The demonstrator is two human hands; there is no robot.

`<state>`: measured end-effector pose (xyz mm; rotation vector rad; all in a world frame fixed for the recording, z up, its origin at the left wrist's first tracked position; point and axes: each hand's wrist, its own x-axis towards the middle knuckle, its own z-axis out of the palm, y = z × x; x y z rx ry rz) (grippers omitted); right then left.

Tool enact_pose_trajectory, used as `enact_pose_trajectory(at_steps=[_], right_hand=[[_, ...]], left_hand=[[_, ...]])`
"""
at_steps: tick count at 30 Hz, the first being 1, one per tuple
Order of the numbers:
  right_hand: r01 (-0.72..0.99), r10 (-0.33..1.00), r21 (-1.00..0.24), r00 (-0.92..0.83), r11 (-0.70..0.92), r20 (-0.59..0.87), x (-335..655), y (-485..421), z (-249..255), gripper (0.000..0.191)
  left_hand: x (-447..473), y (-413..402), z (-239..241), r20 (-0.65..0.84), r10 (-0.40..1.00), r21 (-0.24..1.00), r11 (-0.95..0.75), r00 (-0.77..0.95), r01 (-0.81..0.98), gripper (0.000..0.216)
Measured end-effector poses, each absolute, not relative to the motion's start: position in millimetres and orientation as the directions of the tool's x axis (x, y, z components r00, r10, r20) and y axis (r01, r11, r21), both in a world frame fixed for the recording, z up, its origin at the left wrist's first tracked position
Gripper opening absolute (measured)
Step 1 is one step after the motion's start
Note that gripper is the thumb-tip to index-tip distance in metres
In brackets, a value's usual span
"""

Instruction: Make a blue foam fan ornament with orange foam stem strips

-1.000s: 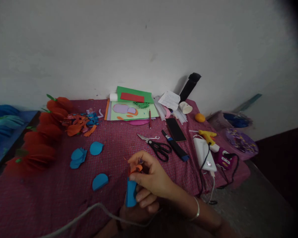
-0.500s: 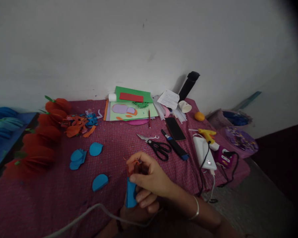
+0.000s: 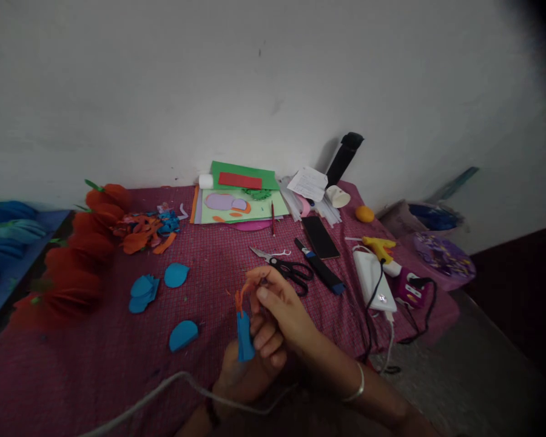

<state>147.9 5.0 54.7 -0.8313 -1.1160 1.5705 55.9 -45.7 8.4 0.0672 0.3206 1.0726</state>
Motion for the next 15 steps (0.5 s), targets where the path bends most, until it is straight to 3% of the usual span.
enact_pose_trajectory(at_steps=[2,4,6,8,11,15], right_hand=[[-0.338,0.986,-0.94,-0.168,-0.038,0.02,151.3,8.6,49.0,0.019],[-0.304,0.991,-0.952,-0.107,0.04,0.076,155.9,11.0,45.0,0.013],[-0.21,0.981,-0.968,-0.107,0.135,0.16,160.9,11.2,43.7,0.011],[-0.109,0.962,-0.969,-0.141,0.22,0.234,165.3,9.7,44.4,0.012],[-0.017,0.932,-0.949,-0.187,0.314,0.311,168.1,6.8,46.0,0.011],[0.064,0.906,-0.922,-0.223,0.381,0.359,164.7,5.6,46.3,0.018]], left_hand=[[51.5,-39.4,9.4,-0.245,0.899,0.292,0.425,0.363,-0.857,0.018],[44.9,-32.5,8.9,-0.289,0.94,0.498,0.311,0.183,-0.81,0.019],[36.9,-26.9,5.9,-0.281,0.959,0.722,0.189,-0.033,-0.666,0.02],[28.6,-23.7,0.8,-0.203,0.959,0.871,0.084,-0.199,-0.485,0.018],[18.4,-23.0,-6.6,-0.032,0.943,0.974,-0.045,-0.331,-0.221,0.015],[12.3,-25.9,-6.1,0.166,0.939,0.986,-0.154,-0.301,0.065,0.009]])
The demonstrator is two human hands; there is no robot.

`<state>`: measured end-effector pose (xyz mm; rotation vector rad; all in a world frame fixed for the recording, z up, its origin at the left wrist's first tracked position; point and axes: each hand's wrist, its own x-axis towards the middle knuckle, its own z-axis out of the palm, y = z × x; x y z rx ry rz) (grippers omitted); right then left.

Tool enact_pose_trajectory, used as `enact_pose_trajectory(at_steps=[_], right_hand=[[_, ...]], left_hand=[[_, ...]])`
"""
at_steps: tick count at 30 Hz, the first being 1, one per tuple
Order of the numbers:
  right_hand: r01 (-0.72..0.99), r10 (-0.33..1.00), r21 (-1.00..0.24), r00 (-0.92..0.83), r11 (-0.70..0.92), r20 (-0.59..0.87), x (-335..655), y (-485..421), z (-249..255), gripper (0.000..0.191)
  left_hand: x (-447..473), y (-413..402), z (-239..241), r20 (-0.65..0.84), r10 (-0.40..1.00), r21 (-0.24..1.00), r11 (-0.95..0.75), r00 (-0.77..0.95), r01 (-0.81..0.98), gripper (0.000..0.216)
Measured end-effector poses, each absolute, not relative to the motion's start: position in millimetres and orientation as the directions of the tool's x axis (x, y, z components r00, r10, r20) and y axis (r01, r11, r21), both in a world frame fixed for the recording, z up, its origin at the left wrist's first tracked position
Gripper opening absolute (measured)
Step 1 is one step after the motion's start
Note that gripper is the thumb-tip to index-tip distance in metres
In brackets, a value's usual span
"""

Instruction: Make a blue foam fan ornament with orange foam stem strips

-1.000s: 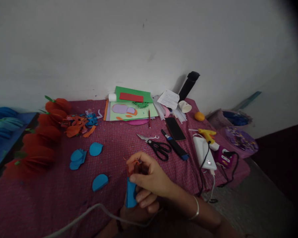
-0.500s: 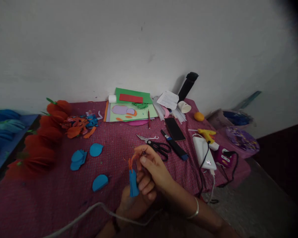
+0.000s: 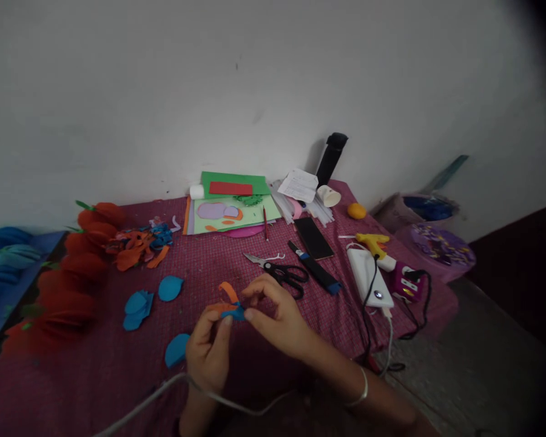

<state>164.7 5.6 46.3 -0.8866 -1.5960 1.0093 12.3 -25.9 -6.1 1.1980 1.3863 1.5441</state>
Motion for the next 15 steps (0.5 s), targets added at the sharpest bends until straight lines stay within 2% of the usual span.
enact_pose_trajectory(at_steps=[4,8,13,15], right_hand=[[0.125,0.891,-0.904,-0.268,0.409,0.366,159.3,7.7,46.6,0.021],[0.137,0.907,-0.918,-0.267,0.371,0.327,155.6,10.1,44.4,0.017],[0.087,0.921,-0.943,-0.257,0.322,0.291,151.7,12.8,38.2,0.015],[0.037,0.929,-0.949,-0.221,0.313,0.298,152.4,13.9,38.0,0.029]], left_hand=[[11.9,-28.1,2.0,0.298,0.927,0.937,-0.239,-0.227,0.256,0.008],[11.1,-28.4,1.2,0.362,0.908,0.9,-0.281,-0.211,0.334,0.009],[7.7,-29.3,-10.9,0.315,0.924,0.913,-0.233,-0.215,0.336,0.01],[6.7,-29.9,-14.3,0.278,0.933,0.921,-0.192,-0.229,0.338,0.011]])
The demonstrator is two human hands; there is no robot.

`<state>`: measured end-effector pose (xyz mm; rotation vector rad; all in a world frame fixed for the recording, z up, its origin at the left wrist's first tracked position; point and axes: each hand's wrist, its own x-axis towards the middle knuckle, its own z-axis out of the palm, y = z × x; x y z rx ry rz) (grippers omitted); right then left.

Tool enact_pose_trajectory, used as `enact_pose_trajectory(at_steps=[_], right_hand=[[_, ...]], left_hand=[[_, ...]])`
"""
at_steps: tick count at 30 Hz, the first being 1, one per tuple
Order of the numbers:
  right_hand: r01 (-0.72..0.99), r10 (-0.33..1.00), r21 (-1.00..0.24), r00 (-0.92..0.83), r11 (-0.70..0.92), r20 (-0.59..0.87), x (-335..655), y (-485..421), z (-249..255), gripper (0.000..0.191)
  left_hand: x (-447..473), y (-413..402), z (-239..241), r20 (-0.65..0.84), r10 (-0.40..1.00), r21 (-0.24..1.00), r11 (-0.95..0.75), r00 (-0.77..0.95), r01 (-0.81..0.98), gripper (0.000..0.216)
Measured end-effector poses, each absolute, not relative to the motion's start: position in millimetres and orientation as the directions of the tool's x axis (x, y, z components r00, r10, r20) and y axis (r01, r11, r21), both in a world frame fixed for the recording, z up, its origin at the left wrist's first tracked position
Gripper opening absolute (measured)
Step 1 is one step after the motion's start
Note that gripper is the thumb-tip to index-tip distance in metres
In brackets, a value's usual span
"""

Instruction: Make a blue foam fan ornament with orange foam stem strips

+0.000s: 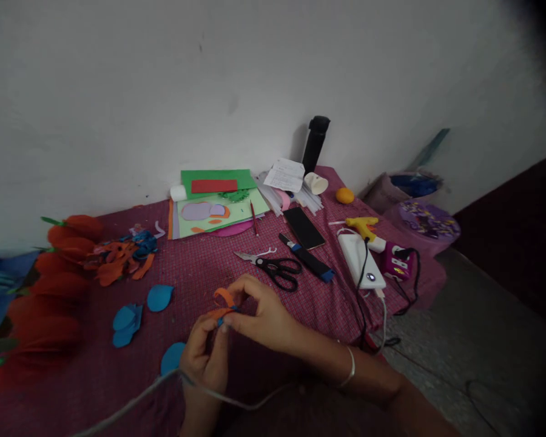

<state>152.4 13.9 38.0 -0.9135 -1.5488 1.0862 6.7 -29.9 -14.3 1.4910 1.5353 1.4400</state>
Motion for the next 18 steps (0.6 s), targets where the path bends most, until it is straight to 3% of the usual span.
enact_pose_trajectory(at_steps=[3,6,11,18], right_hand=[[0.012,0.913,-0.923,-0.148,0.386,0.38,158.9,15.6,44.5,0.053],[0.102,0.85,-0.856,-0.225,0.506,0.476,167.8,16.6,56.1,0.036],[0.215,0.818,-0.815,-0.364,0.539,0.445,170.1,15.9,64.3,0.011],[0.091,0.866,-0.877,-0.233,0.472,0.442,160.6,13.8,57.0,0.009]], left_hand=[[6.4,-30.1,-15.6,0.267,0.936,0.918,-0.174,-0.23,0.355,0.012],[6.3,-29.9,-14.3,0.297,0.935,0.902,-0.208,-0.195,0.378,0.011],[4.7,-31.1,-11.0,0.298,0.948,0.882,-0.228,-0.114,0.412,0.01],[7.9,-31.6,-2.4,0.256,0.958,0.909,-0.194,-0.127,0.368,0.009]])
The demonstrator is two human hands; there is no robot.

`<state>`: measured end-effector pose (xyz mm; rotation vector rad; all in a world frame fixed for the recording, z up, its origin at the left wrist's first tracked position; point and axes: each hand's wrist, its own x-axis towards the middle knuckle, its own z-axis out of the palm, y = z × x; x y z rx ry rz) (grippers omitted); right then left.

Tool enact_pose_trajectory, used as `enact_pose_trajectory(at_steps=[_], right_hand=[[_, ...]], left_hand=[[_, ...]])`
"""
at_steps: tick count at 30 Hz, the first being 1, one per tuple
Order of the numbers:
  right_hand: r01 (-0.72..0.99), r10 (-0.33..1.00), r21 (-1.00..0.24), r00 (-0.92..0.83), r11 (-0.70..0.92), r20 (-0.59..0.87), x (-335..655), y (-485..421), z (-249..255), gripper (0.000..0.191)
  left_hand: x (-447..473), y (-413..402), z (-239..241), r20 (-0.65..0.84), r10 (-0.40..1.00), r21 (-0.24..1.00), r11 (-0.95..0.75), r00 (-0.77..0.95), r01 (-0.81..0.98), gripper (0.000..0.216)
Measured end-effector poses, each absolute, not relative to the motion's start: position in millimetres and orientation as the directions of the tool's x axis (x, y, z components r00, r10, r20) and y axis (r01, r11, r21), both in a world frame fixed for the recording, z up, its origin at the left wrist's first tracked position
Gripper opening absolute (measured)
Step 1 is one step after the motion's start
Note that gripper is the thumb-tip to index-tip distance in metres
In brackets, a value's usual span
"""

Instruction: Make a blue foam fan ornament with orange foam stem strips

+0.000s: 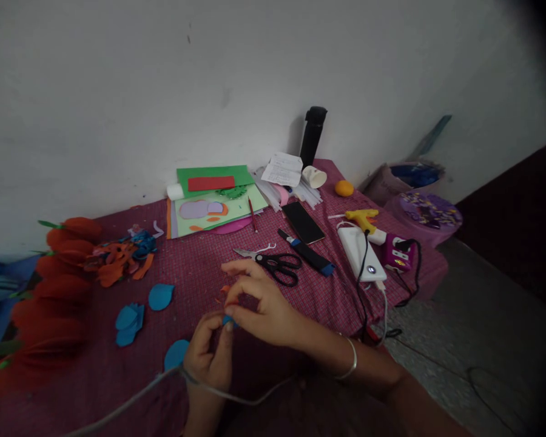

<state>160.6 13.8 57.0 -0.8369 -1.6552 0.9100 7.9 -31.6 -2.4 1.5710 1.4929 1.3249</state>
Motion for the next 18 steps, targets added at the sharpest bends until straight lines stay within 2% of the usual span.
enact_pose_trajectory(at_steps=[5,9,13,18], right_hand=[[-0.043,0.913,-0.929,-0.173,0.368,0.37,158.4,15.8,54.0,0.007],[-0.245,0.969,-0.952,-0.112,0.186,0.218,161.7,20.1,47.4,0.014],[-0.203,0.981,-0.976,-0.155,0.082,0.114,166.7,22.0,40.0,0.016],[-0.138,0.94,-0.989,-0.326,0.061,0.104,166.9,17.3,35.4,0.023]], left_hand=[[14.1,-31.4,4.8,0.147,0.969,0.967,-0.099,-0.197,0.237,0.013],[14.9,-33.6,4.3,-0.015,0.976,0.995,0.035,-0.215,0.091,0.018],[16.3,-33.4,3.8,-0.133,0.963,0.991,0.128,-0.236,-0.036,0.023],[21.3,-29.9,10.9,-0.128,0.956,0.991,0.112,-0.265,-0.076,0.026]])
